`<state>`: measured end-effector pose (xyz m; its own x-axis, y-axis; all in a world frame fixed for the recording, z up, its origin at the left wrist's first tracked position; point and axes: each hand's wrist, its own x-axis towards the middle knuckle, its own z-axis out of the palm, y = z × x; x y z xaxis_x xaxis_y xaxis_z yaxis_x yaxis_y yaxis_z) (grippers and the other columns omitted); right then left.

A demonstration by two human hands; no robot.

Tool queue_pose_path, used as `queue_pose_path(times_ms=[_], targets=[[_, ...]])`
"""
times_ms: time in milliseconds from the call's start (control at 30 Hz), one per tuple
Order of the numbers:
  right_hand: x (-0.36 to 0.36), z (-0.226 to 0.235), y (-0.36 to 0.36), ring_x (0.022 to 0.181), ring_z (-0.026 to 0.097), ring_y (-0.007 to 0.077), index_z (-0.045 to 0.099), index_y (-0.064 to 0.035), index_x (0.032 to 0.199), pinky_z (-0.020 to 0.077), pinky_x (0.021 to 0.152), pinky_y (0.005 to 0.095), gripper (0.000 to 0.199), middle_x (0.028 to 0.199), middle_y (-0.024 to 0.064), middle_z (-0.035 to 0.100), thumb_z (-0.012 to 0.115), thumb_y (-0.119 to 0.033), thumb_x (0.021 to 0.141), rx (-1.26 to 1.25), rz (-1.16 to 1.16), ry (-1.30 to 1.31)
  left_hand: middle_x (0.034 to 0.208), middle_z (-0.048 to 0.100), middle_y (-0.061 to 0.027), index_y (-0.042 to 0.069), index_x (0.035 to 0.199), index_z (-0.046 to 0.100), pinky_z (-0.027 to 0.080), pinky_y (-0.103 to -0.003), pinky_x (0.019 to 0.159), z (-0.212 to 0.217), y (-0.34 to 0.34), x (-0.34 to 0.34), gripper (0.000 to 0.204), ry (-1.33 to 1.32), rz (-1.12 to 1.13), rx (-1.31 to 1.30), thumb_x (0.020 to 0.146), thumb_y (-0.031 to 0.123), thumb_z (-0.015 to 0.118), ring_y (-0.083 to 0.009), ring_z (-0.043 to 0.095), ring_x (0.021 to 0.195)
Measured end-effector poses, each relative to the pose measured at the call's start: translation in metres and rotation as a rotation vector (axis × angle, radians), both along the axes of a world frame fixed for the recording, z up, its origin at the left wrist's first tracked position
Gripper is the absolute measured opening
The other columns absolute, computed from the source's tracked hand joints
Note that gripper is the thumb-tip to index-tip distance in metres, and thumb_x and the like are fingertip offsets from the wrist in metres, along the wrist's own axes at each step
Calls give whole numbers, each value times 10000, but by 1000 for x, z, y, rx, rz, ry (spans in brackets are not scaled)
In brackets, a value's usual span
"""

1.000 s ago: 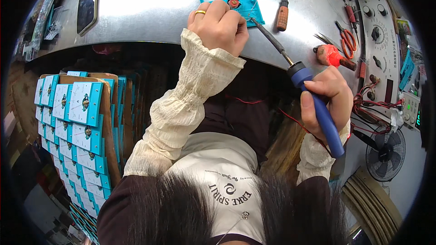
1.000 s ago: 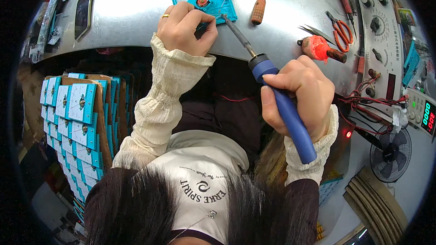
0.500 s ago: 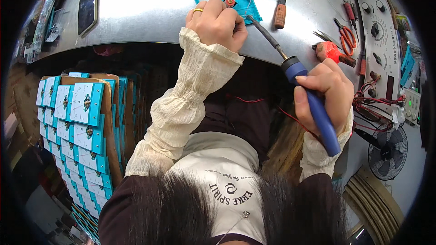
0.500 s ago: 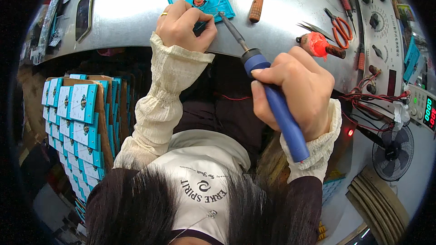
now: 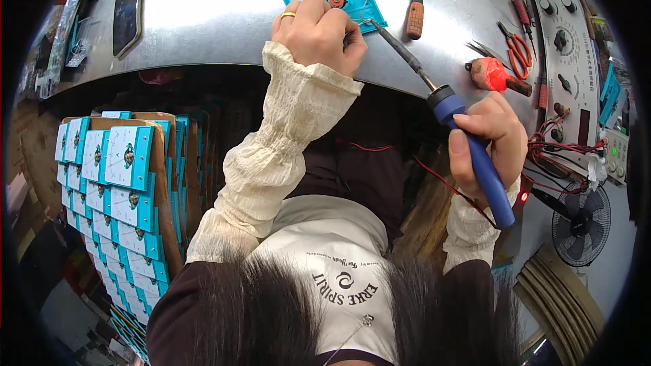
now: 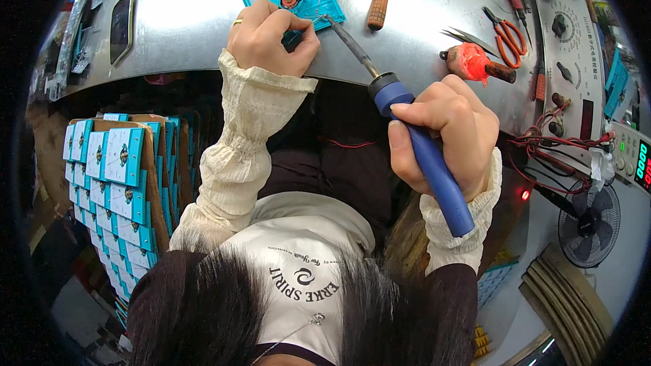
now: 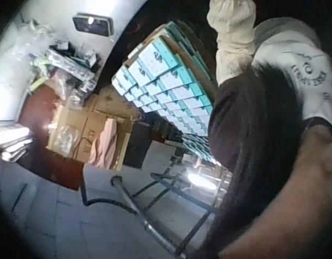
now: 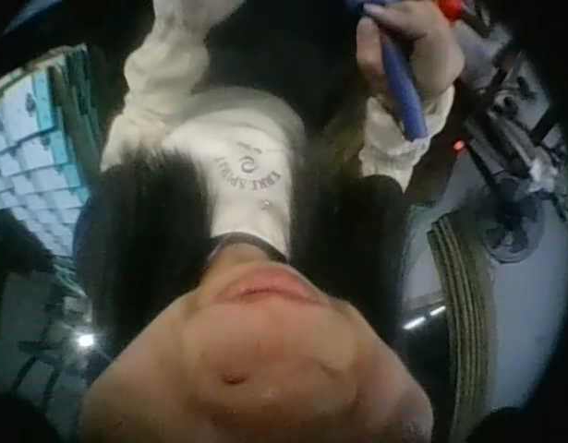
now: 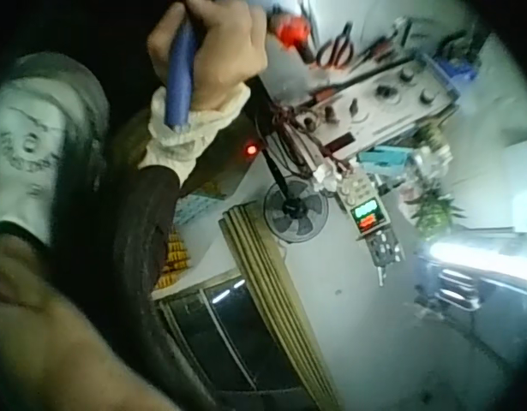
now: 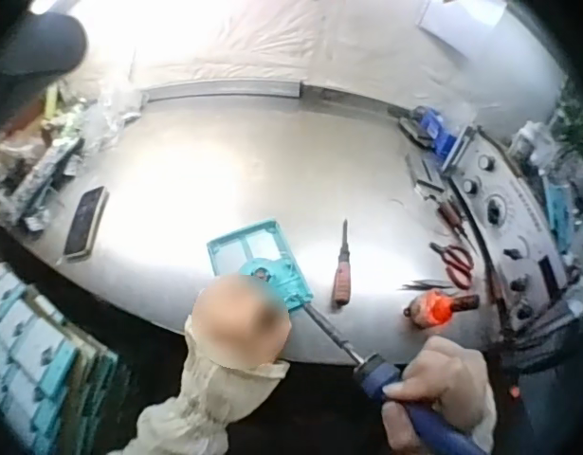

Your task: Assembling and testing analog ampere meters by soldering wires and connecting to a power supply for calibration.

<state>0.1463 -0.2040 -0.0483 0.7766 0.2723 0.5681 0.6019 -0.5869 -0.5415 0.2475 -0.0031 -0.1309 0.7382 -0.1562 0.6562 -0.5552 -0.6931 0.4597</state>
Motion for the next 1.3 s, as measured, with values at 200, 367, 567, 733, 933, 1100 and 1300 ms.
queue_pose_path(times_ms=[200,367,567,733,933,1100,1300], targets=[[4,0,0,509,492,198,559,-30,890,398,478,291,266,614,71,546,689,49,672,-36,20,1,703,590,-51,69,674,675,502,-350,597,1,1,2,127,-40,-4,17,642,86,796,-231,603,652],[2,-1,3,510,496,205,559,-34,898,405,482,293,273,618,71,548,688,50,672,-31,-2,-10,715,584,-58,72,655,658,498,-380,660,1,0,1,117,-17,0,-2,631,86,772,-251,607,696],[1,0,3,512,499,212,557,-32,908,409,487,298,286,617,73,545,689,51,668,-35,-12,-21,718,580,-66,68,656,651,491,-387,663,2,0,1,115,2,11,22,636,82,764,-262,602,699],[2,-2,3,515,495,211,556,-30,918,403,487,295,293,626,76,543,689,50,669,-33,7,4,705,576,-61,65,678,663,483,-364,598,3,0,1,128,-35,13,52,648,89,785,-242,588,654],[-3,-2,-4,542,473,185,558,-13,928,375,512,298,200,650,83,546,675,-13,766,30,-96,-80,705,575,-68,60,677,661,484,-365,597,4,0,0,129,-18,18,59,652,91,785,-249,585,656],[-12,-5,-10,622,468,155,539,7,976,386,604,290,201,702,83,536,658,-55,827,175,-245,-111,707,582,-68,58,680,665,492,-366,610,5,0,0,122,-18,13,59,655,83,782,-248,592,664],[-19,-13,-10,717,492,131,509,8,1072,403,680,260,238,863,106,560,642,-58,886,304,-383,-66,704,584,-58,63,682,677,495,-363,622,5,1,-1,117,-16,5,80,654,88,788,-240,602,684]])
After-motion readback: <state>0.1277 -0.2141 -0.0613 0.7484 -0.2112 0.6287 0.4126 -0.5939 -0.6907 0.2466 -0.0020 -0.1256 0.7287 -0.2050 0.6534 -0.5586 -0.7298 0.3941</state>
